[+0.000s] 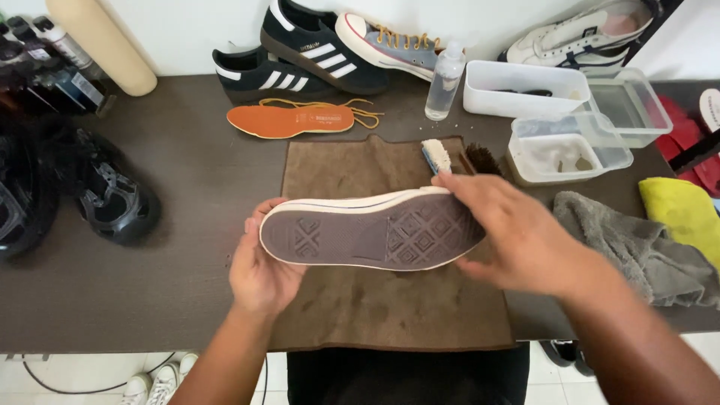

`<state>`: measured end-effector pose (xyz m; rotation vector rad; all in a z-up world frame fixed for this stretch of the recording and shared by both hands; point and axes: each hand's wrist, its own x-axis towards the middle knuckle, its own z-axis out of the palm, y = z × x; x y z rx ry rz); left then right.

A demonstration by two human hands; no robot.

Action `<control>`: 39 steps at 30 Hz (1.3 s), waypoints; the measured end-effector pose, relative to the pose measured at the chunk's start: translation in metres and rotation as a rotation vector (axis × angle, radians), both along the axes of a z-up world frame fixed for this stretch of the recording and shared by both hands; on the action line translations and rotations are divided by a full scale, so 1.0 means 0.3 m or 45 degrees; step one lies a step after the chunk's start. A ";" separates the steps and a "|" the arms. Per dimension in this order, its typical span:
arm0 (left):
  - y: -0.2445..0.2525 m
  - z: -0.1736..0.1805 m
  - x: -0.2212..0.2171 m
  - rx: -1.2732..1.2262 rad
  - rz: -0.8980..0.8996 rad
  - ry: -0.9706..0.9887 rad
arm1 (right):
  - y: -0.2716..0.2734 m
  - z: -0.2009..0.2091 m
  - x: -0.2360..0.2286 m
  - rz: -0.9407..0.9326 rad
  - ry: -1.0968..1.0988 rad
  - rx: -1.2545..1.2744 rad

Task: The person cleans the sole of a sneaker by wiping it with a cloth, scrubbing it with a brush, and wiping it again. They then scrub the white rubber toe cap of the sneaker with the brush.

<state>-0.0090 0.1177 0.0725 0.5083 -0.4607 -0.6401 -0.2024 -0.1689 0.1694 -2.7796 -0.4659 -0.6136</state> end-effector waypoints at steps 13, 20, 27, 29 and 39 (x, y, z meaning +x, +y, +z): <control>0.065 0.000 -0.012 0.256 -0.026 -0.062 | -0.020 0.041 -0.002 0.093 0.118 0.108; 0.053 -0.017 -0.013 0.226 -0.052 0.024 | -0.030 0.044 -0.018 0.159 -0.001 0.116; 0.032 -0.035 -0.016 0.179 -0.067 0.040 | -0.023 0.063 -0.037 0.175 -0.053 0.091; 0.027 -0.025 -0.021 0.177 -0.073 0.071 | -0.016 0.066 -0.039 0.181 -0.056 0.102; 0.038 -0.029 0.004 0.134 -0.593 0.196 | -0.053 0.051 0.013 0.069 -0.007 -0.160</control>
